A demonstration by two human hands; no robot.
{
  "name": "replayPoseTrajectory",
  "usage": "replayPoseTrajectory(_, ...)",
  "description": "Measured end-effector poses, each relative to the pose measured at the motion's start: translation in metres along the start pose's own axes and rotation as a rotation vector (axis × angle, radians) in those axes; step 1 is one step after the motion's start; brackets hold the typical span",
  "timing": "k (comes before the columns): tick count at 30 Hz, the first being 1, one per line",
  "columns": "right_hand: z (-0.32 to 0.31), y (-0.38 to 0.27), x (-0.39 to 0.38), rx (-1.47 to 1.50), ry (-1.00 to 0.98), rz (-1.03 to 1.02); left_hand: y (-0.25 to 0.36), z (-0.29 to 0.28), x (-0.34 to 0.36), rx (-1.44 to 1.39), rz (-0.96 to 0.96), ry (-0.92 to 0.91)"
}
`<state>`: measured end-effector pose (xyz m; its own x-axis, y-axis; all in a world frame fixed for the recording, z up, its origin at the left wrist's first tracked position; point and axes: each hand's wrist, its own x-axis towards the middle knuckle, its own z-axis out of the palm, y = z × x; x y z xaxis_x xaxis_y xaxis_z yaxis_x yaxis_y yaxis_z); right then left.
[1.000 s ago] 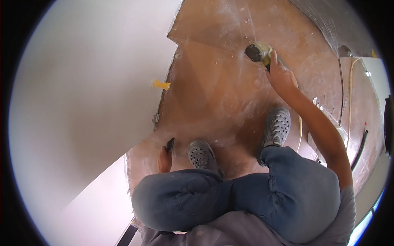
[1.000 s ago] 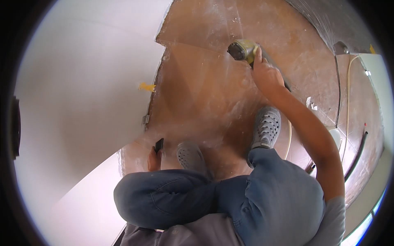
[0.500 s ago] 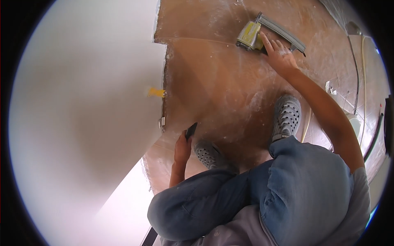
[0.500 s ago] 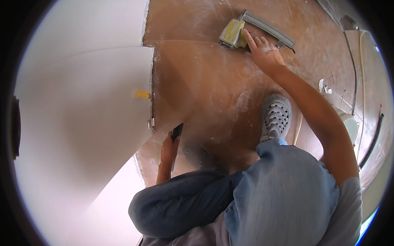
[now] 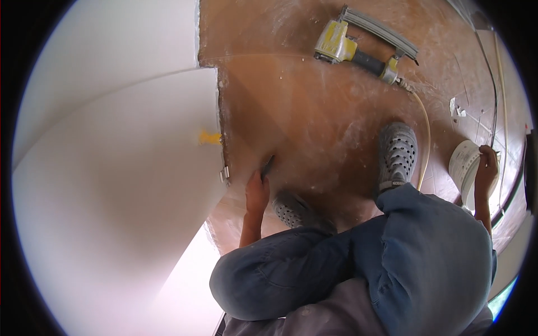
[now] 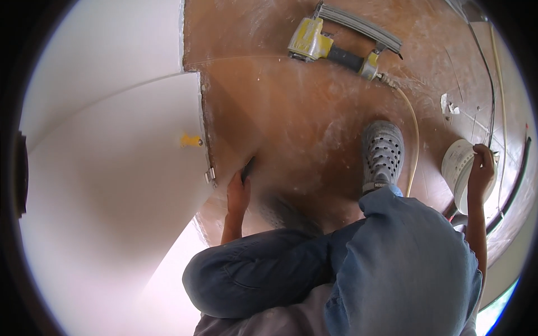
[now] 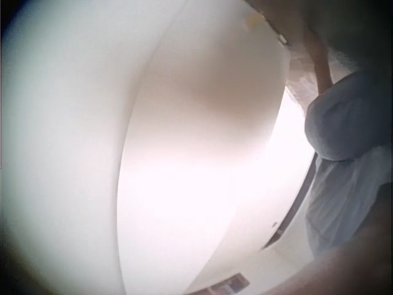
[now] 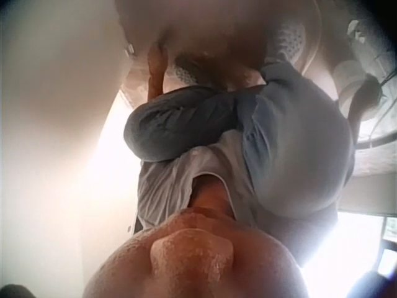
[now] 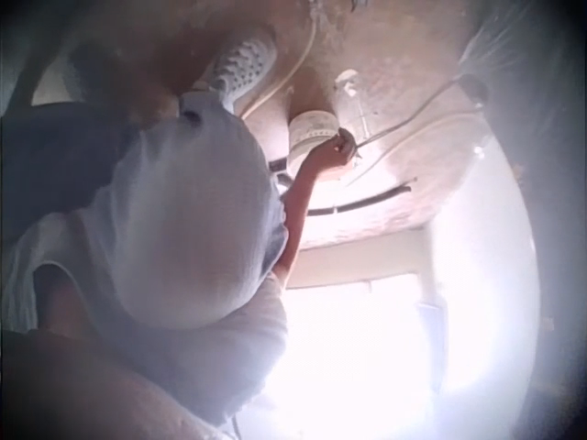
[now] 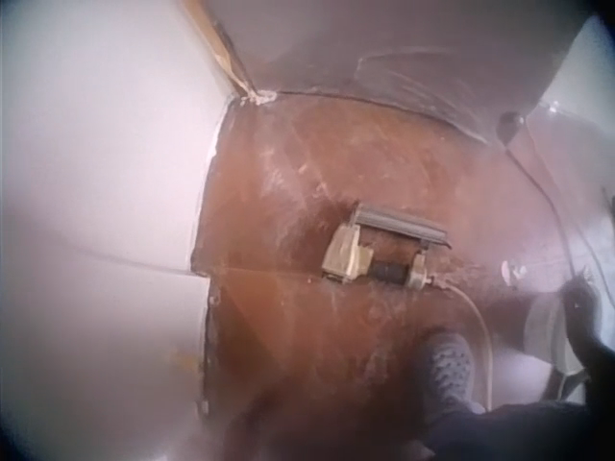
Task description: The recorder is installing black baseboards along a wall using a nail gun and plastic spacers.
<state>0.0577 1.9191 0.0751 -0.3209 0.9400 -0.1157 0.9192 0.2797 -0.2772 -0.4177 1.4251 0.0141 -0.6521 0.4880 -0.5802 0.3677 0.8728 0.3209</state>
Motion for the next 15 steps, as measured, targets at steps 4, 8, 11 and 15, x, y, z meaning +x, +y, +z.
replayPoseTrajectory(4, -0.002, 0.028, -0.016, 0.098, 0.264, 0.377, 0.011, -0.021, -0.004, 0.014, 0.042, 0.015)
replayPoseTrajectory(8, -0.016, 0.202, -0.083, 0.211, -0.104, 0.775, 0.028, -0.007, 0.011, -0.16, 0.052, 0.062)
replayPoseTrajectory(11, 0.043, 0.127, -0.09, 0.413, -0.215, 0.874, 0.012, -0.016, 0.008, -0.102, 0.003, 0.093)
replayPoseTrajectory(15, 0.057, 0.103, -0.08, 0.26, -0.278, 0.658, 0.033, -0.018, 0.021, -0.155, -0.014, -0.025)
